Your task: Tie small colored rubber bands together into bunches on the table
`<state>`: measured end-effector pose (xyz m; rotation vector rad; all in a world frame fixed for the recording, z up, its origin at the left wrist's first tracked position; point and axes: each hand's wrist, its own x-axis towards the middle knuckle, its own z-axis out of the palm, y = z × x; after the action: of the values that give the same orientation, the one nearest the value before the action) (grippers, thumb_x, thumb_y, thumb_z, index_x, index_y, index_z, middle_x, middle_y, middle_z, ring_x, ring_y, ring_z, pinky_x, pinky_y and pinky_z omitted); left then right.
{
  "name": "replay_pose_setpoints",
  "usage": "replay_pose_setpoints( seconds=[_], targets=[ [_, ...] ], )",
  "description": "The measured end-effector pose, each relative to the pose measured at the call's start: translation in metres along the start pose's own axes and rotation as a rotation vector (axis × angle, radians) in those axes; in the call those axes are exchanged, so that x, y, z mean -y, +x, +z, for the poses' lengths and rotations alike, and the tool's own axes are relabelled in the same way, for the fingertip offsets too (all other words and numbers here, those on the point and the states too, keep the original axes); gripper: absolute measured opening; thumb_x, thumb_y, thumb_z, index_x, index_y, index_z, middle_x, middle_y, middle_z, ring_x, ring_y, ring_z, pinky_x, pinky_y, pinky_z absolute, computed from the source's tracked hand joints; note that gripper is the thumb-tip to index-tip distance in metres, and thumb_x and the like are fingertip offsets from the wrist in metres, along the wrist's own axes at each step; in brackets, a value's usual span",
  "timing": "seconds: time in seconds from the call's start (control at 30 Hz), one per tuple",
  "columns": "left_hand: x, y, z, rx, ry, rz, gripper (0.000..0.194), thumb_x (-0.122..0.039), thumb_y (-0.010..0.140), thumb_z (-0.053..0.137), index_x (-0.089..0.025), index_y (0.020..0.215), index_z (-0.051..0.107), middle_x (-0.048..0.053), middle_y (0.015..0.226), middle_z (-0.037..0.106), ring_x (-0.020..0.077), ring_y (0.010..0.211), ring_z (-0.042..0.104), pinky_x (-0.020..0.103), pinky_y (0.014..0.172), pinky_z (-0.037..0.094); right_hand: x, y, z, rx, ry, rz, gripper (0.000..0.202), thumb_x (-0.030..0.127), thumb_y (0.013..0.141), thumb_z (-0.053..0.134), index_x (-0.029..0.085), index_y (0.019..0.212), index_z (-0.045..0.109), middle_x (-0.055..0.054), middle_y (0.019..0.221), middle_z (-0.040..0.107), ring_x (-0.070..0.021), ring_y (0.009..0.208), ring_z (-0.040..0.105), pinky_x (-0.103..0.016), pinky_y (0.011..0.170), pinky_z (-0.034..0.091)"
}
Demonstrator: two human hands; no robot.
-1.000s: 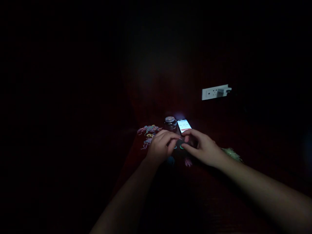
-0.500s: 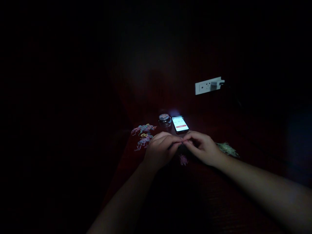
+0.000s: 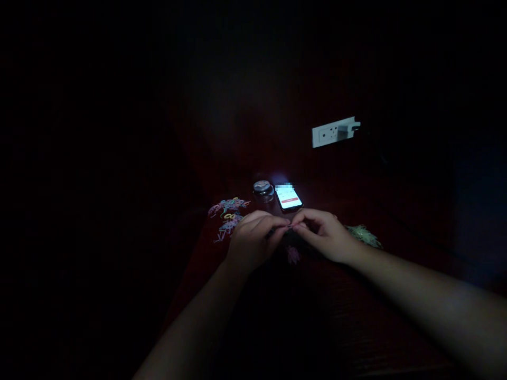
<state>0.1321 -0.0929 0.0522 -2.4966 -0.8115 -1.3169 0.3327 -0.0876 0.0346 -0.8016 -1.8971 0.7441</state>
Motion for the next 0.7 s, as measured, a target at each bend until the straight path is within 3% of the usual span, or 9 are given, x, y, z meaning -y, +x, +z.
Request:
replay_pose_setpoints(
  seconds=[0.13, 0.27, 0.57, 0.7],
  targets=[
    [0.002, -0.001, 0.001, 0.003, 0.021, -0.012, 0.008, -0.028, 0.087, 0.063, -0.023, 0.092, 0.067, 0.000, 0.086, 0.073, 0.0147, 0.082, 0.065, 0.029, 0.077, 0.050, 0.000, 0.001, -0.003, -0.023, -0.030, -0.022, 0.019, 0.036, 0.088, 0.056, 0.018, 0.082, 0.062, -0.002, 0.071, 0.059, -0.0146, 0.065, 0.052, -0.026, 0.057, 0.042],
    [0.001, 0.000, -0.001, 0.041, 0.040, -0.011, 0.008, -0.027, 0.088, 0.062, -0.022, 0.092, 0.067, 0.000, 0.085, 0.073, 0.0149, 0.081, 0.064, 0.029, 0.076, 0.049, -0.002, 0.001, -0.006, -0.020, -0.103, -0.069, 0.018, 0.034, 0.088, 0.056, 0.018, 0.084, 0.063, -0.001, 0.069, 0.056, -0.0138, 0.063, 0.050, -0.027, 0.058, 0.041],
    [0.006, 0.000, -0.001, 0.271, 0.054, -0.041, 0.010, -0.023, 0.087, 0.058, -0.022, 0.094, 0.065, 0.000, 0.087, 0.070, 0.0160, 0.083, 0.061, 0.029, 0.075, 0.047, -0.010, 0.004, -0.012, 0.061, -0.244, -0.122, 0.014, 0.027, 0.086, 0.058, 0.017, 0.083, 0.067, -0.003, 0.075, 0.059, -0.0139, 0.066, 0.053, -0.026, 0.059, 0.042],
    [0.010, -0.001, 0.000, 0.299, 0.038, -0.044, 0.013, -0.019, 0.085, 0.058, -0.022, 0.096, 0.065, 0.000, 0.089, 0.070, 0.0161, 0.085, 0.060, 0.030, 0.079, 0.048, -0.012, 0.004, -0.011, 0.066, -0.254, -0.118, 0.013, 0.026, 0.085, 0.059, 0.017, 0.080, 0.067, -0.003, 0.075, 0.059, -0.0131, 0.063, 0.052, -0.026, 0.056, 0.041]
  ],
)
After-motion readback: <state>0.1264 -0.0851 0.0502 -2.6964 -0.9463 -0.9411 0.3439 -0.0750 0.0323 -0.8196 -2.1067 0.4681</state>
